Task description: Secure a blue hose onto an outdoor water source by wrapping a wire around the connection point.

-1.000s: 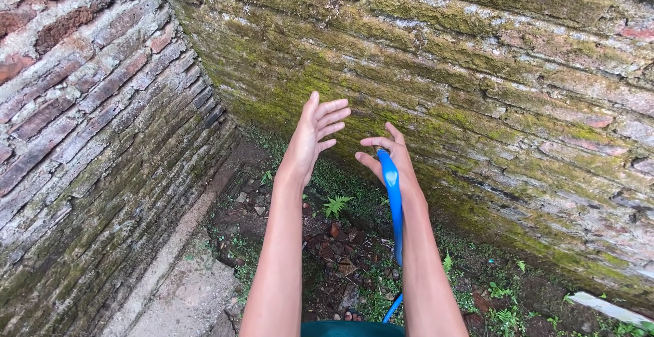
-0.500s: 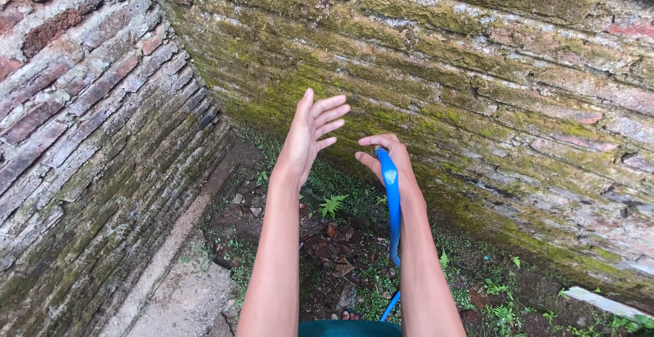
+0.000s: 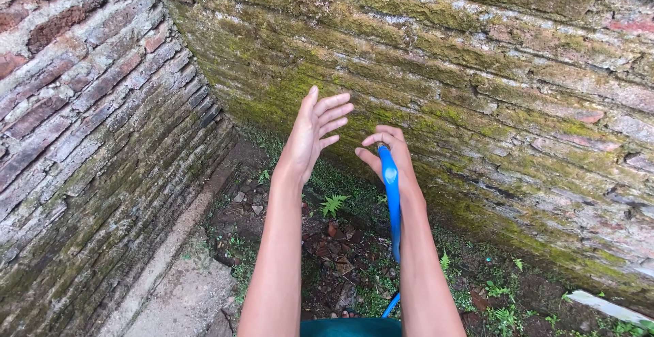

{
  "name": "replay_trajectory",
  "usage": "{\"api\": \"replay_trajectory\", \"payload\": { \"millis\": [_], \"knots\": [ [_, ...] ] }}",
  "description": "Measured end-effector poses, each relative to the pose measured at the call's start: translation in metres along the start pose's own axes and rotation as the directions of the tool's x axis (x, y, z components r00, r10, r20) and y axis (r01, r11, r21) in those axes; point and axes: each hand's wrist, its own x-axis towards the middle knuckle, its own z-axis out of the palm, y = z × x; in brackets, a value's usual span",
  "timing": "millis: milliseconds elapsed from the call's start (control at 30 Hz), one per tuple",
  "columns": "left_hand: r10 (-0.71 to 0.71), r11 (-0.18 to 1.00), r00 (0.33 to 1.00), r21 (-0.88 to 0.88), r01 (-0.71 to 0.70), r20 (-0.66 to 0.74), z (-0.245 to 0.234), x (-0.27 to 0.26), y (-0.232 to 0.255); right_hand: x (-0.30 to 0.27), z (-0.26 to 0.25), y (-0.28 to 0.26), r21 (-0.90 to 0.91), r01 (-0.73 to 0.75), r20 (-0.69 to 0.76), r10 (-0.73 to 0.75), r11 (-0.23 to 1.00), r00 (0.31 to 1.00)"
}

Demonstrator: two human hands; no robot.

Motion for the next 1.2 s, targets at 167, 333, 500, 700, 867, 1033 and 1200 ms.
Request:
{"api": "replay_trajectory", "payload": {
  "millis": [167, 333, 500, 700, 867, 1033, 1200],
  "knots": [
    [0.016, 1.0, 0.999, 0.023, -0.015, -0.043, 0.003, 0.004, -0.003, 0.009, -0.009, -0.018, 0.052, -0.024, 0.1, 0.019, 0.998, 0.995],
    [0.044, 0.999, 0.995, 0.024, -0.042, -0.086, 0.008, 0.004, 0.001, 0.017, -0.017, -0.033, 0.109, 0.037, 0.24, -0.062, 0.993, 0.969],
    [0.183, 0.976, 0.967, -0.082, -0.2, -0.176, 0.015, -0.005, 0.003, 0.004, -0.027, -0.055, 0.126, -0.083, 0.301, 0.042, 0.988, 0.953],
    [0.126, 0.992, 0.977, 0.006, -0.127, -0.172, 0.018, -0.008, 0.001, -0.007, -0.049, -0.073, 0.09, -0.24, 0.294, 0.204, 0.967, 0.934],
    [-0.097, 0.982, 0.99, 0.15, 0.112, -0.099, 0.037, 0.004, -0.029, -0.02, -0.059, -0.068, 0.251, -0.158, 0.252, 0.093, 0.955, 0.963],
    [-0.222, 0.963, 0.975, 0.16, 0.216, 0.026, 0.054, 0.008, -0.033, -0.038, -0.071, -0.105, 0.259, -0.337, 0.221, 0.284, 0.905, 0.933],
    [-0.265, 0.964, 0.958, 0.046, 0.262, 0.113, 0.068, 0.013, -0.023, -0.032, -0.081, -0.124, 0.527, -0.524, 0.231, 0.48, 0.669, 0.846]
  ]
}}
